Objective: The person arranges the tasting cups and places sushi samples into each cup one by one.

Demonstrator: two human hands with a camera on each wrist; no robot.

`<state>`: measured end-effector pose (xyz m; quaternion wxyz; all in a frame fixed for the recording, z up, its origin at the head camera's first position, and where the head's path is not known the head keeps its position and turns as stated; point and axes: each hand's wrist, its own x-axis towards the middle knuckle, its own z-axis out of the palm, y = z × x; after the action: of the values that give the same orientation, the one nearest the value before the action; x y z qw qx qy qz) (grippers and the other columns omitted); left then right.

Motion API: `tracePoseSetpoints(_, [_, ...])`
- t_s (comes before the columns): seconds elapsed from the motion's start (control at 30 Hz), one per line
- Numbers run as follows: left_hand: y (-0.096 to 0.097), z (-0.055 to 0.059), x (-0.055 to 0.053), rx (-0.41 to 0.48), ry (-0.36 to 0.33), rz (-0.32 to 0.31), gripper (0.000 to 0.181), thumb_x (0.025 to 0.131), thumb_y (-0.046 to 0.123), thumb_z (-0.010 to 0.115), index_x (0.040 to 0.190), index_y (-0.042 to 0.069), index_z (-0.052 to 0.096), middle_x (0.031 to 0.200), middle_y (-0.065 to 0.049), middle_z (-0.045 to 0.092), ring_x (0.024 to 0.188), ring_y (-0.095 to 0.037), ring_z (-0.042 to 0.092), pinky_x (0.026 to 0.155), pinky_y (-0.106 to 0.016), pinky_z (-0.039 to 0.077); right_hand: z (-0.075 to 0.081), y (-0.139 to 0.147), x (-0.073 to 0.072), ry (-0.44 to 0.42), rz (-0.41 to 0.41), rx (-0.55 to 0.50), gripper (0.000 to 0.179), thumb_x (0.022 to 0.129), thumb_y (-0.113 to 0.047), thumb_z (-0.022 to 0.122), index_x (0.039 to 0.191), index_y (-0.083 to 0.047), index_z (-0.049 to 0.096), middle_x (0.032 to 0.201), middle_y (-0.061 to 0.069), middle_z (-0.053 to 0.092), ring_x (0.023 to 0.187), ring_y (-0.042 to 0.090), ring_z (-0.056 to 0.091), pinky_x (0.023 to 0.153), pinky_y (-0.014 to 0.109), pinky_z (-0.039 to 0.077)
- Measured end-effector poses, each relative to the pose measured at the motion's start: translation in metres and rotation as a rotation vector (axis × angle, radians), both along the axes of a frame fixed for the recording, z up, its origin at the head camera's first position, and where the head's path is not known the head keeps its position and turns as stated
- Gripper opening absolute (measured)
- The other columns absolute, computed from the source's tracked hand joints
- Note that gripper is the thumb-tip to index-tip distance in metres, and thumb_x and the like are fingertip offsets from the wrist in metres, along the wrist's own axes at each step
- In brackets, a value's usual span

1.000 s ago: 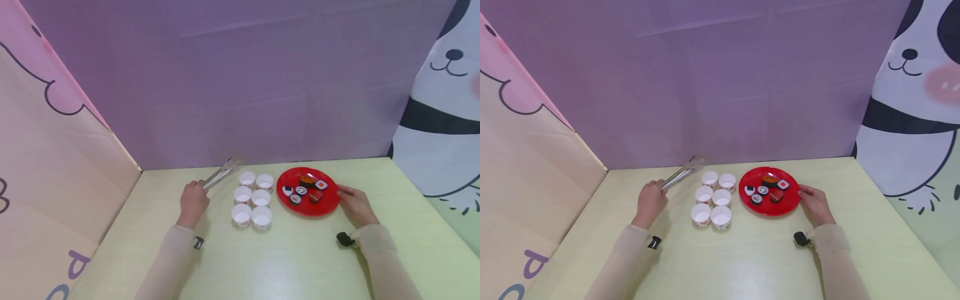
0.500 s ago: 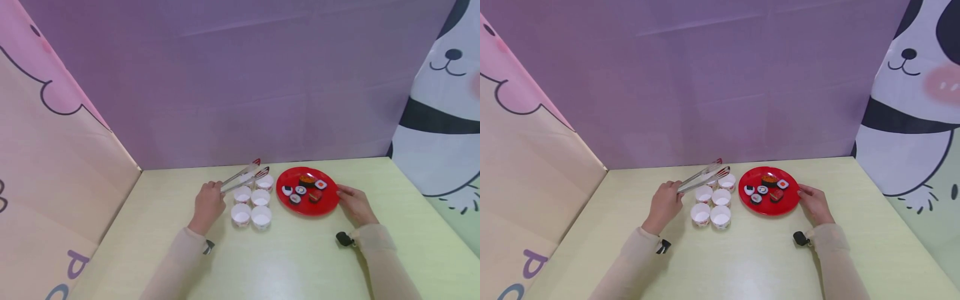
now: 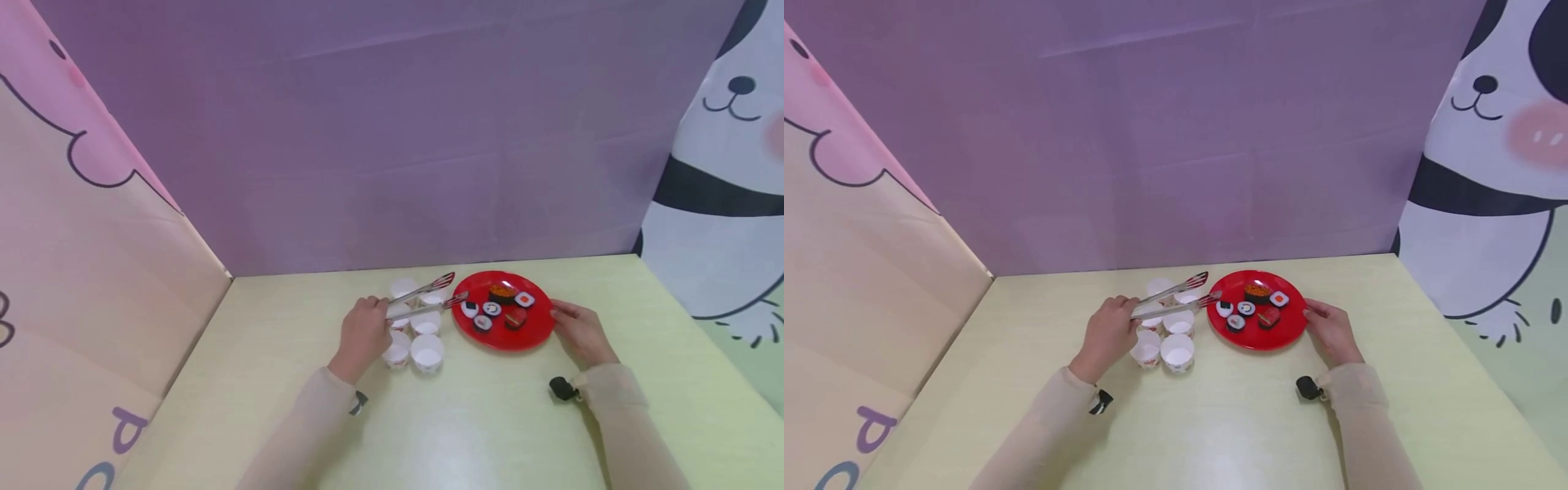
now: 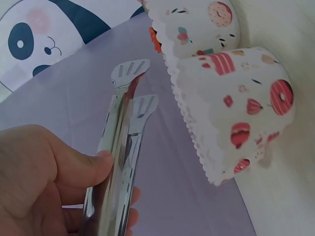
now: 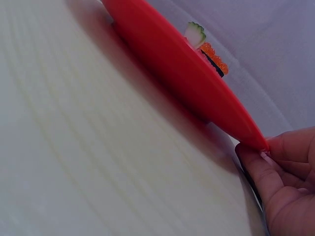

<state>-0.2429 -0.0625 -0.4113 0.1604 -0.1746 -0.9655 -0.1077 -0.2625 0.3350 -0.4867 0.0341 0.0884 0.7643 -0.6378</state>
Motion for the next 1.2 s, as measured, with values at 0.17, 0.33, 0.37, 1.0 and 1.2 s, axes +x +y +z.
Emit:
tracePoseSetpoints(0.17, [0.009,-0.001,-0.001,-0.058,-0.016,0.001,0.04,0.076,0.015,0.075,0.111,0.0,0.064,0.093,-0.01,0.064,0.08,-0.022,0.056,0.066,-0.03,0.051,0.0,-0.001,0.0,0.005,-0.006,-0.009,0.052,0.1,-0.018,0.042,0.144,0.006,0.026,0.146,0.03,0.027,0.094,-0.007,0.051,0.081,0.013,0.048])
tracePoseSetpoints(0.33, [0.018,-0.003,-0.005,-0.095,-0.019,0.0,0.036,0.074,0.015,0.074,0.107,0.001,0.066,0.09,-0.009,0.063,0.077,-0.021,0.055,0.064,-0.028,0.049,0.002,-0.001,-0.002,-0.019,-0.002,0.006,0.053,0.101,-0.02,0.041,0.145,0.004,0.025,0.147,0.027,0.028,0.113,0.013,0.051,0.083,0.013,0.048])
tracePoseSetpoints(0.37, [0.019,-0.002,-0.005,-0.1,-0.024,-0.001,0.035,0.074,0.014,0.074,0.106,0.001,0.066,0.09,-0.009,0.063,0.077,-0.02,0.054,0.063,-0.028,0.049,0.002,0.0,-0.002,-0.022,-0.002,0.008,0.053,0.101,-0.02,0.041,0.145,0.003,0.025,0.147,0.027,0.028,0.114,0.015,0.049,0.083,0.013,0.048])
tracePoseSetpoints(1.0, [0.039,0.014,-0.011,-0.189,-0.128,-0.03,0.04,0.073,0.03,0.08,0.1,0.003,0.066,0.089,-0.007,0.061,0.078,-0.019,0.052,0.065,-0.028,0.047,0.002,0.0,0.0,-0.046,-0.008,0.003,0.054,0.101,-0.021,0.041,0.146,0.003,0.024,0.148,0.026,0.028,0.109,0.008,0.049,0.082,0.013,0.048])
tracePoseSetpoints(1.2, [0.044,0.018,-0.015,-0.25,-0.161,-0.029,0.04,0.072,0.028,0.079,0.102,0.005,0.065,0.088,-0.004,0.058,0.079,-0.017,0.05,0.065,-0.025,0.046,0.001,-0.001,0.0,-0.035,-0.004,0.038,0.054,0.101,-0.023,0.04,0.145,0.004,0.025,0.147,0.026,0.029,0.119,0.018,0.047,0.084,0.014,0.048])
